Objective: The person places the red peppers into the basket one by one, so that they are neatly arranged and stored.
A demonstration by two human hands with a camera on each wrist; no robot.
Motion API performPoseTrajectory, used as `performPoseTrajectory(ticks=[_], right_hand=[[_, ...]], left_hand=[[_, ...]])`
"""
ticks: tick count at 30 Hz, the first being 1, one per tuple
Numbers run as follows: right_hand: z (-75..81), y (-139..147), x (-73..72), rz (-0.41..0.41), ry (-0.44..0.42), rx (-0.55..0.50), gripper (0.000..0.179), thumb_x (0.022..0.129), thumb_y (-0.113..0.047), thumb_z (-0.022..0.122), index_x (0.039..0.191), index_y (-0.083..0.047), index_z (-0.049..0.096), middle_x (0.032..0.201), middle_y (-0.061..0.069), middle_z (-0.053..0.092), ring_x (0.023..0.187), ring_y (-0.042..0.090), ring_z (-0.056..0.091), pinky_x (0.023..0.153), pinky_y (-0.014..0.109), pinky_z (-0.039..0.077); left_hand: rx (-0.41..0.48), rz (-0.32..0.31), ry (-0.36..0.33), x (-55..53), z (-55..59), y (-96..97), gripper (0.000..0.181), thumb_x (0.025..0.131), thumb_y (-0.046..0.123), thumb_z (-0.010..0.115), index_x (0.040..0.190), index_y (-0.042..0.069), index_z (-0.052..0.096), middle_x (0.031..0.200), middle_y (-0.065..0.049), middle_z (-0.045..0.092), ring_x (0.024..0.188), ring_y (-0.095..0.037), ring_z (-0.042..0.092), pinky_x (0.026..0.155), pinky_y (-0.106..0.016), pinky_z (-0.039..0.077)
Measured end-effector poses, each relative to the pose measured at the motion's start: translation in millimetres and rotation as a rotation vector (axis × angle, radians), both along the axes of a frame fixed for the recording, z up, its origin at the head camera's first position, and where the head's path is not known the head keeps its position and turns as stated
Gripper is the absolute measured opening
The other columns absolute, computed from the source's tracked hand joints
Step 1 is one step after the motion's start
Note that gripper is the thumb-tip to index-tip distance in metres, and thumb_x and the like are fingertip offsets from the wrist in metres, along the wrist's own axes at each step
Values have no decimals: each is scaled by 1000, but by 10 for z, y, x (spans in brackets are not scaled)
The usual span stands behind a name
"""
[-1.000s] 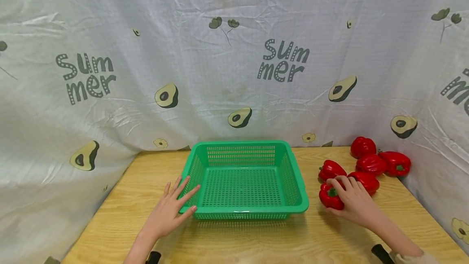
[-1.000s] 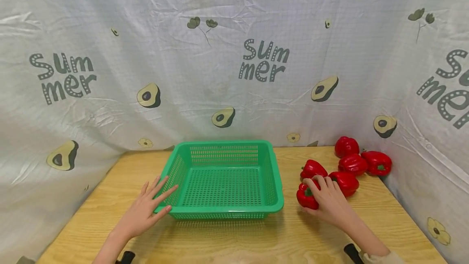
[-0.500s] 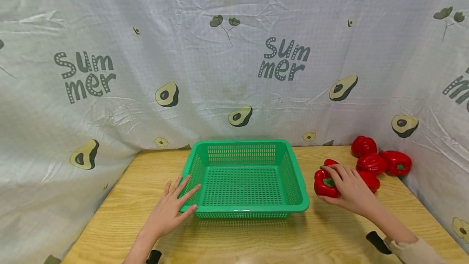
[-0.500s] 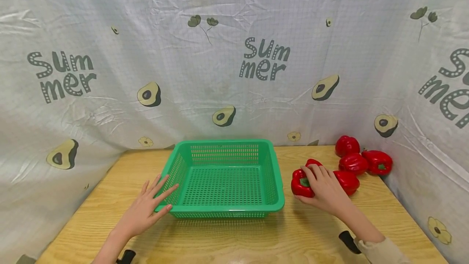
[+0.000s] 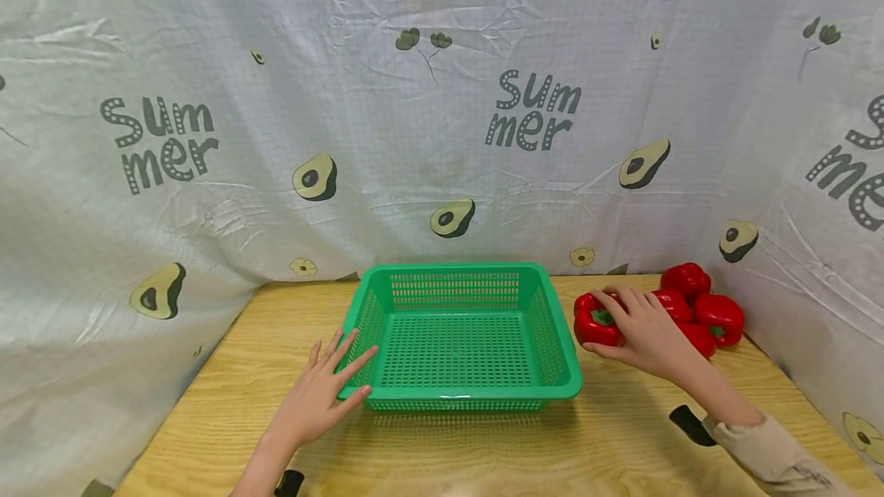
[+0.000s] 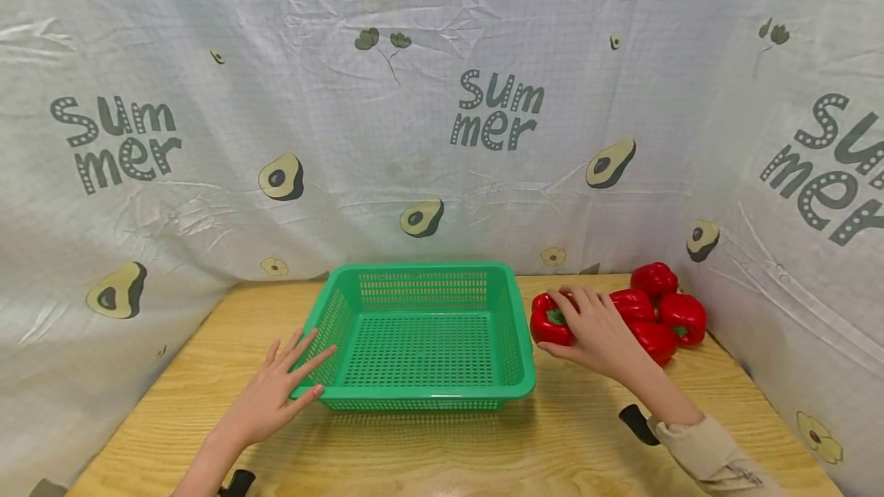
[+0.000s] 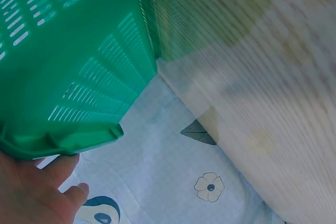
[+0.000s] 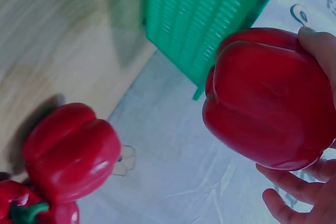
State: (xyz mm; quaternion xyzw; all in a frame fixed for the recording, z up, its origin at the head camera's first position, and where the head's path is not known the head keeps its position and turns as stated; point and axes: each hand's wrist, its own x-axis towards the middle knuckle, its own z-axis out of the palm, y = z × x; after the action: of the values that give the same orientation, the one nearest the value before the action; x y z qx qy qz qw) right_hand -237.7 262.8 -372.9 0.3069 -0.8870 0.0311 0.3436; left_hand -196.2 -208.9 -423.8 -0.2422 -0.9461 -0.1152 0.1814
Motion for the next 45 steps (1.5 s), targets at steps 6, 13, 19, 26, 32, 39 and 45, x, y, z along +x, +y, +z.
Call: performPoseTrajectory(ticks=[6,13,19,26,32,39,45], right_hand=[[74,-120,-64,23,-1,0,73,64,-52,72,114,-1,55,106,16,55,90,34,54,74,47,44],[165,-264,-147,22,-24,6,76,62,-48,75,119,-3,53,109,15,54,96,31,51,77,46,43],[213,-372,-253,31,-50,13,74,64,-46,74,119,-3,52,111,15,53,97,32,50,76,45,42],[202,-498,-445,95,31,43,73,70,-56,65,117,-2,53,105,14,55,94,31,50,75,46,41],[146,-597,-556,111,54,104,71,78,-61,52,121,-4,50,107,14,54,94,31,49,76,45,41],[57,-686,-641,85,29,187,67,76,-49,63,124,-5,49,110,15,54,95,30,49,79,46,41],[-10,-759,-686,77,-46,206,67,76,-50,63,126,-7,49,110,14,53,100,29,47,80,45,39]], left_hand=[[-11,1,6,2,2,-13,57,83,38,58,136,29,39,145,-12,29,136,-34,21,109,-53,14],[-15,-1,15,18,6,-18,56,82,37,58,135,28,41,145,-12,29,136,-34,21,112,-48,7],[-22,2,24,19,5,-20,55,83,38,57,134,27,42,145,-12,29,137,-32,20,114,-44,2],[-26,-5,34,20,24,-3,54,83,39,57,134,27,42,145,-12,30,137,-32,19,113,-44,1],[-46,-10,31,-4,48,31,52,86,43,51,135,28,41,145,-12,31,133,-38,24,111,-48,5],[-52,-16,10,-29,41,52,54,84,37,57,135,28,41,144,-14,31,133,-39,24,108,-53,12],[-50,-21,13,-45,26,40,55,84,37,57,135,27,40,144,-14,30,133,-39,23,112,-50,3]])
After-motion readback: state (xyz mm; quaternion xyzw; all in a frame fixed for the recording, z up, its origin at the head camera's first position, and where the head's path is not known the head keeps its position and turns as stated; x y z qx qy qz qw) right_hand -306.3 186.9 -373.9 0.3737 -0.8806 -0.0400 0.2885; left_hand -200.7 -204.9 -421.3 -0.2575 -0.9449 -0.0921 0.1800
